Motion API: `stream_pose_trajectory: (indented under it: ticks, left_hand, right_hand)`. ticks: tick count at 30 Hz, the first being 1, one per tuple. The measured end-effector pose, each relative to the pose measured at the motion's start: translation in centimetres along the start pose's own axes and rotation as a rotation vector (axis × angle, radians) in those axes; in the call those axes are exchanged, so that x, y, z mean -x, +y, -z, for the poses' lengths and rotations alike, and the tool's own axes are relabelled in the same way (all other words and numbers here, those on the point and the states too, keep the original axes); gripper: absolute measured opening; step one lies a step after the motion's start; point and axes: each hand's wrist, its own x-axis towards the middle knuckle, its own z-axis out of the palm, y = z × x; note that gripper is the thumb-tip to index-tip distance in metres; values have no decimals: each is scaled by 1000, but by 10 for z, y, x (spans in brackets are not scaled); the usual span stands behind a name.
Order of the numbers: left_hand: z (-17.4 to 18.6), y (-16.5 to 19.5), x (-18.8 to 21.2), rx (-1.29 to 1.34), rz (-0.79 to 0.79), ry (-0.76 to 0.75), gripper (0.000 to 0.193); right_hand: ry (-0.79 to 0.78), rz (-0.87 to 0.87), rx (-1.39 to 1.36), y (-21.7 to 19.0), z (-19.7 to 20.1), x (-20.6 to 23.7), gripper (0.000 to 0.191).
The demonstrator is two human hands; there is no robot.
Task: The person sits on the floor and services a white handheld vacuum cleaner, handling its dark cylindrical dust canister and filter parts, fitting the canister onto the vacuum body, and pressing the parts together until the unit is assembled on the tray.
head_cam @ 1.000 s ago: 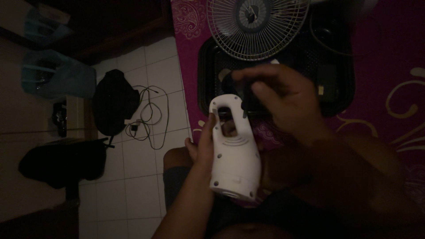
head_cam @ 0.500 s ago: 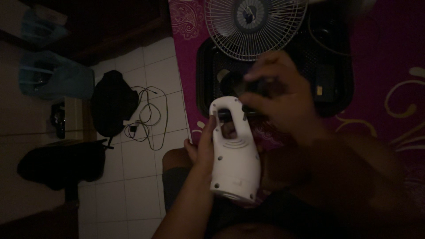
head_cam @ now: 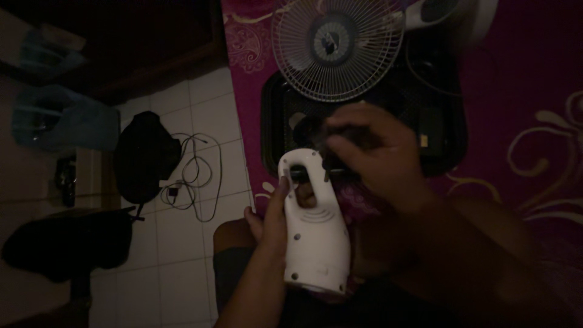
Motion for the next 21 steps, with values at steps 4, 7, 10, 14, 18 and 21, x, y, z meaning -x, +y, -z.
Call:
stream_pose_trajectory:
  ticks: [4,7,10,14,18,21]
  left_hand:
    - [4,2,2,26,21,-267,66]
    - [2,7,4,-50,32,-173,64]
    - [1,8,7,-76,5,-87,64]
    - [-1,9,11,-61,-42,-93,66]
    - [-3,11,15,-65,-28,-35,66]
    - [-7,10,18,-3,-14,-60,66]
  right_hand:
    - [-61,-35,-134,0,2,1,25]
    - [-127,220,-69,-2,3,-2,36]
    - [-62,153,-14,-5,1,-3,34]
    - [-49,-33,-171,-10,0,0,27]
    - [-125,167,34,-9,2,-1,33]
    - [-52,99,220,-6,0,0,34]
